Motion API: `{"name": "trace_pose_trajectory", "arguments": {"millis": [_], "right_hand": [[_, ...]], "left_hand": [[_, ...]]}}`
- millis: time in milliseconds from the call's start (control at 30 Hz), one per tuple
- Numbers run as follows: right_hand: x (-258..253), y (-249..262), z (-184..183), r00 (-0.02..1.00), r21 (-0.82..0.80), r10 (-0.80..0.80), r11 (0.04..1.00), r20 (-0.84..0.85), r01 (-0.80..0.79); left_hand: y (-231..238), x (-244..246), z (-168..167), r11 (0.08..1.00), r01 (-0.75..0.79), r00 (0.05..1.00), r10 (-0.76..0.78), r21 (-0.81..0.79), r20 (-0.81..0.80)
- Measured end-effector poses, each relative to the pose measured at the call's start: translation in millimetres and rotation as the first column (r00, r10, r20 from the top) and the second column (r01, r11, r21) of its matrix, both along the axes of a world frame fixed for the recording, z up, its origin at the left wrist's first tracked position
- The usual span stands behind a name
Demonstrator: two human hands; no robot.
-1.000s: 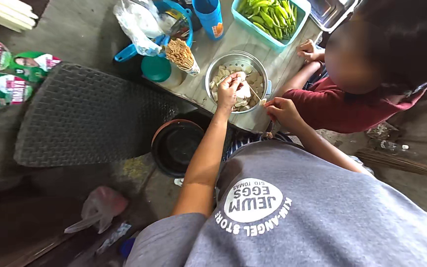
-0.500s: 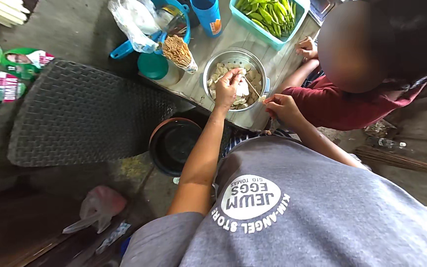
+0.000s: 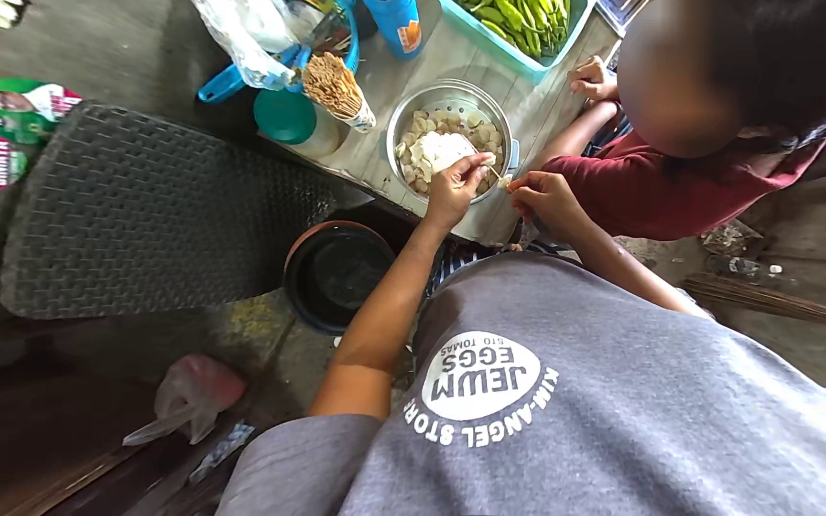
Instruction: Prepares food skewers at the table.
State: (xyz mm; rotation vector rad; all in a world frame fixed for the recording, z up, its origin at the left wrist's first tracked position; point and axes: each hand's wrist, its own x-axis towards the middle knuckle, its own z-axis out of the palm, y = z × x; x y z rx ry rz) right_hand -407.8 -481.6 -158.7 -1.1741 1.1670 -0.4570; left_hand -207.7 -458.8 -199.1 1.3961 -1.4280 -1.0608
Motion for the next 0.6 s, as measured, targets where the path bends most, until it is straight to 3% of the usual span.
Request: {"name": "trace_pose_trajectory", "arguments": {"millis": [433,600], "right_hand": [[2,1,-1,1.000,-0.023,0.010,1.000,-0.015,-0.010],[-2,0,-9,0.999,-0.007,-0.016,1.000,-0.052,0.016]], "left_hand": [[21,-15,2,1.000,0.004,1.000,-0.004,-0.002,-0.012],[11,2,-3,0.995,-0.029,1.000,0.029,0.095,0.005]]}}
